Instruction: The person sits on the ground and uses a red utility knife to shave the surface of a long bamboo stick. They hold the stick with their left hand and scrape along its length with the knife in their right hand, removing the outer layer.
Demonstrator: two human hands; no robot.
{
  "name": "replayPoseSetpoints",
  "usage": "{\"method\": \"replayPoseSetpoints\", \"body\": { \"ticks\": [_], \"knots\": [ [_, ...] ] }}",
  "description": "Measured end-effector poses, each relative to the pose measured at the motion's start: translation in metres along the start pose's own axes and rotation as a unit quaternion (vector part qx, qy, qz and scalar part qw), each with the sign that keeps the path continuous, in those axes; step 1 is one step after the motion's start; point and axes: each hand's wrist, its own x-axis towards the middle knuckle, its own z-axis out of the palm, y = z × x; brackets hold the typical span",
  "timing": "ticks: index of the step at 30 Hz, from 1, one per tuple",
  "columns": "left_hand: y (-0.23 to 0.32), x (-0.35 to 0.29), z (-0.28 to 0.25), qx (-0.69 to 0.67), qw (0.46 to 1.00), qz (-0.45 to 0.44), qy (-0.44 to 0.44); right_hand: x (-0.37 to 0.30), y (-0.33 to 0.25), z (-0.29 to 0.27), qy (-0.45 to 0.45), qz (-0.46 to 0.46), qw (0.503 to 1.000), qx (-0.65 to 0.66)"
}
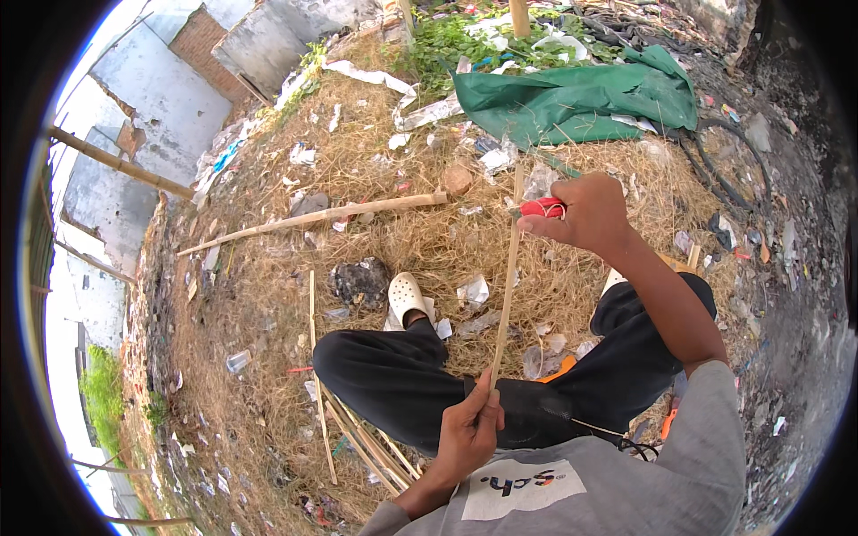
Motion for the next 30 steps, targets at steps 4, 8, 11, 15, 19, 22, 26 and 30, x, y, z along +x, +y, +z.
{"method": "replayPoseSetpoints", "body": {
  "ticks": [4, 8, 11, 15, 19, 22, 26, 30],
  "knots": [
    [0.006, -0.001, -0.004, 0.010, 1.000, -0.015, -0.012, 0.007, 0.010, 0.000, 0.017, -0.020, 0.998, -0.051],
    [-0.004, -0.004, -0.007, -0.014, 1.000, -0.026, -0.011, 0.011, 0.021, 0.010, 0.044, -0.034, 0.996, -0.068],
    [-0.003, -0.003, -0.008, -0.024, 0.999, -0.028, -0.017, 0.017, 0.030, 0.014, 0.034, -0.004, 0.997, -0.068],
    [-0.002, -0.003, -0.008, -0.019, 0.999, -0.039, -0.010, 0.020, 0.030, 0.015, -0.006, 0.019, 0.998, -0.067],
    [-0.010, -0.008, -0.005, -0.039, 0.996, -0.054, -0.065, 0.036, 0.068, 0.020, -0.039, 0.241, 0.963, -0.117],
    [-0.009, -0.020, -0.010, -0.096, 0.989, -0.072, -0.084, 0.040, 0.104, -0.017, -0.034, 0.352, 0.934, -0.042],
    [-0.017, 0.009, -0.033, -0.194, 0.976, -0.096, 0.025, 0.016, 0.026, -0.020, -0.027, 0.233, 0.970, 0.057],
    [-0.002, 0.025, -0.036, -0.213, 0.973, -0.088, 0.028, -0.024, -0.044, 0.002, -0.135, 0.029, 0.988, 0.070]
  ]
}}
